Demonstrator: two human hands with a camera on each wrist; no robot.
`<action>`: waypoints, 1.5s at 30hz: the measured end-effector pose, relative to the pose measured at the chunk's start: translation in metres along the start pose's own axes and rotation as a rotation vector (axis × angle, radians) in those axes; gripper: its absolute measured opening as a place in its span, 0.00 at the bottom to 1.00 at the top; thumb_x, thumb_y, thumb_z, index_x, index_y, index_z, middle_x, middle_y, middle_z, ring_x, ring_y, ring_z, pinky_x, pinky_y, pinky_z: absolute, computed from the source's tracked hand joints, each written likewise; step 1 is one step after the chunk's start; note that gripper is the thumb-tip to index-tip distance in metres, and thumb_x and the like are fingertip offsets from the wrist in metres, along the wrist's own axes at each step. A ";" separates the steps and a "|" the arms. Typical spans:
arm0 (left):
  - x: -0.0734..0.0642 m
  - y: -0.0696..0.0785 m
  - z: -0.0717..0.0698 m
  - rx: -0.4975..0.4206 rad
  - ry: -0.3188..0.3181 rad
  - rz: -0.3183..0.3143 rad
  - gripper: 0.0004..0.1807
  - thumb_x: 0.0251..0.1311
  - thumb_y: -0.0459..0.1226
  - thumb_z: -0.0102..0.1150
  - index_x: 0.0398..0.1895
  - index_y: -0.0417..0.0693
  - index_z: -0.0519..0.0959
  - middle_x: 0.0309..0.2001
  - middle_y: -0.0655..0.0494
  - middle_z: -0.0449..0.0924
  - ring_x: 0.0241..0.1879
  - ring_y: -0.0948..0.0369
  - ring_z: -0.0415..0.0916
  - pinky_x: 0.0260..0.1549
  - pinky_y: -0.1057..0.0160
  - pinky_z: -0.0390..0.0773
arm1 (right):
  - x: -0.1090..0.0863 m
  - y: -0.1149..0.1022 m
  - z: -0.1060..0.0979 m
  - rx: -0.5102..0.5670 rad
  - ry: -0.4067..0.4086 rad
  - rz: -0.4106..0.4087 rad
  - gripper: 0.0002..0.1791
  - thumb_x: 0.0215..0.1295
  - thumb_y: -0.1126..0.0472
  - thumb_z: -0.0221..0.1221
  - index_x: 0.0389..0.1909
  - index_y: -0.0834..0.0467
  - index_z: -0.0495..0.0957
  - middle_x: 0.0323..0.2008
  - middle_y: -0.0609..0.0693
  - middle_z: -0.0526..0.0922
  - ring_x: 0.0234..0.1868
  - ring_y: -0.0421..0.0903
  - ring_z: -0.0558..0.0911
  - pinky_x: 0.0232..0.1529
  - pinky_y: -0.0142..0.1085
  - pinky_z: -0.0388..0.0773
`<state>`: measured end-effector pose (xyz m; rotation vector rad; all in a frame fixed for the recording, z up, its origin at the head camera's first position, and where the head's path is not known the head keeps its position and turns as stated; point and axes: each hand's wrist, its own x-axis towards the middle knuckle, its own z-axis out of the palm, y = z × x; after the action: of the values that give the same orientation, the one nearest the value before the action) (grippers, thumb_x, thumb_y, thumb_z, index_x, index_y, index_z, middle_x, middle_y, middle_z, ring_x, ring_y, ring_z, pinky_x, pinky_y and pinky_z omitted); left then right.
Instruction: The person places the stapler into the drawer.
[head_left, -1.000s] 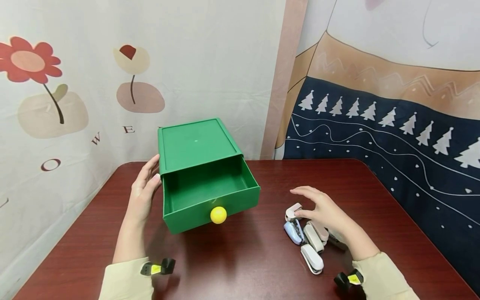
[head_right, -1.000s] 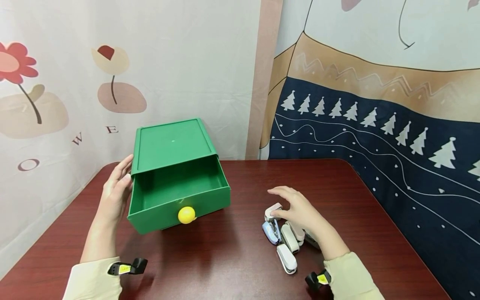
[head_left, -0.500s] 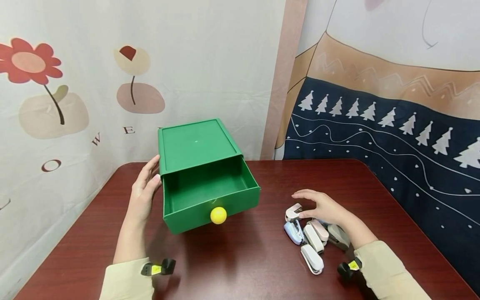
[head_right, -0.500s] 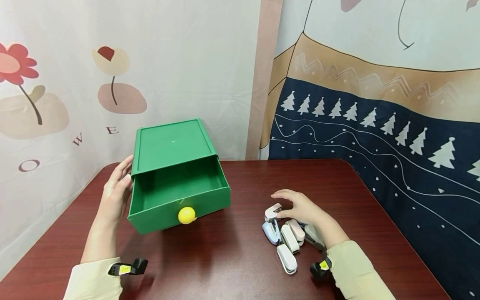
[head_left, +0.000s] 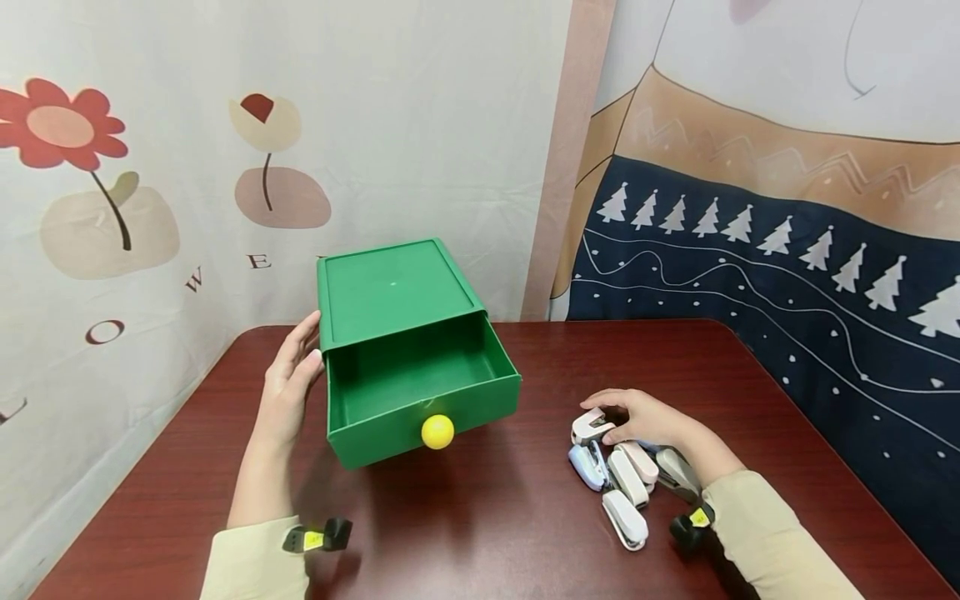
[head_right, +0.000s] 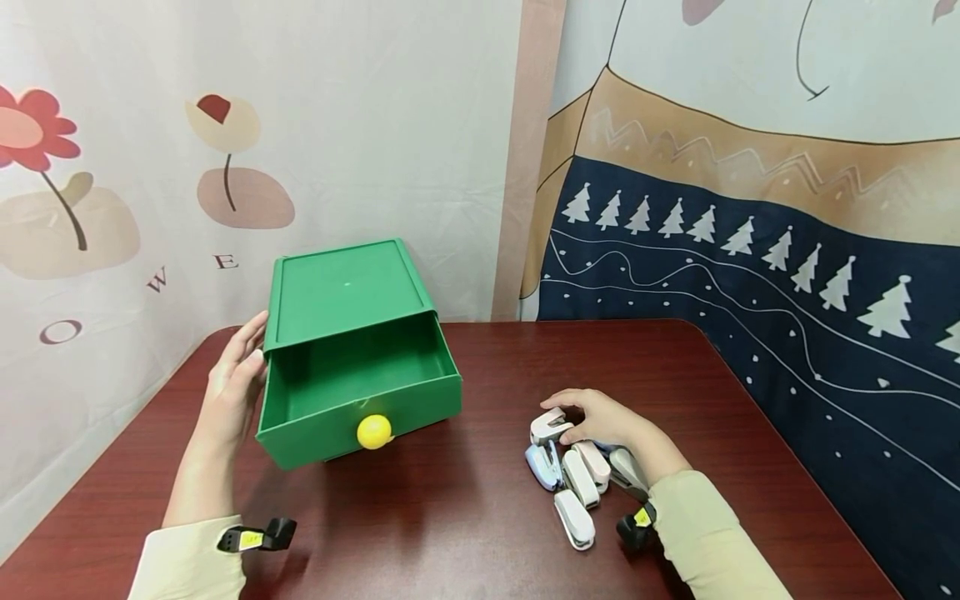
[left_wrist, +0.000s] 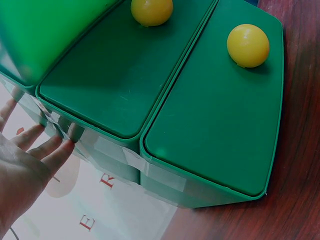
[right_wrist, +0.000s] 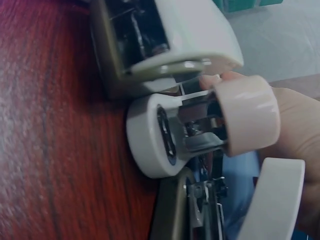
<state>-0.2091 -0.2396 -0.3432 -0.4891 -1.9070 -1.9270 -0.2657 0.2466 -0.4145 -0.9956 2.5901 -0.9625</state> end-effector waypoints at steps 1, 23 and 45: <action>0.000 0.000 0.000 0.000 0.000 0.000 0.26 0.71 0.34 0.43 0.72 0.45 0.61 0.66 0.55 0.64 0.65 0.59 0.58 0.53 0.70 0.65 | 0.000 0.001 0.000 -0.003 -0.002 -0.012 0.28 0.54 0.65 0.69 0.57 0.64 0.76 0.56 0.57 0.75 0.57 0.54 0.73 0.55 0.44 0.70; 0.002 -0.003 0.002 0.002 -0.006 0.003 0.26 0.71 0.34 0.43 0.72 0.46 0.60 0.66 0.54 0.63 0.65 0.59 0.58 0.54 0.70 0.64 | -0.005 0.002 0.002 -0.018 0.082 -0.028 0.23 0.55 0.64 0.69 0.53 0.63 0.80 0.49 0.52 0.78 0.47 0.46 0.76 0.47 0.40 0.75; 0.000 0.000 0.000 0.018 0.000 -0.015 0.27 0.71 0.35 0.43 0.73 0.46 0.60 0.67 0.55 0.63 0.66 0.59 0.57 0.54 0.70 0.64 | -0.005 -0.047 0.001 0.068 0.505 -0.016 0.24 0.53 0.66 0.71 0.53 0.59 0.80 0.48 0.49 0.79 0.43 0.46 0.73 0.39 0.36 0.73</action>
<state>-0.2090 -0.2395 -0.3432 -0.4705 -1.9315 -1.9171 -0.2371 0.2235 -0.3855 -0.8416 2.9155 -1.4561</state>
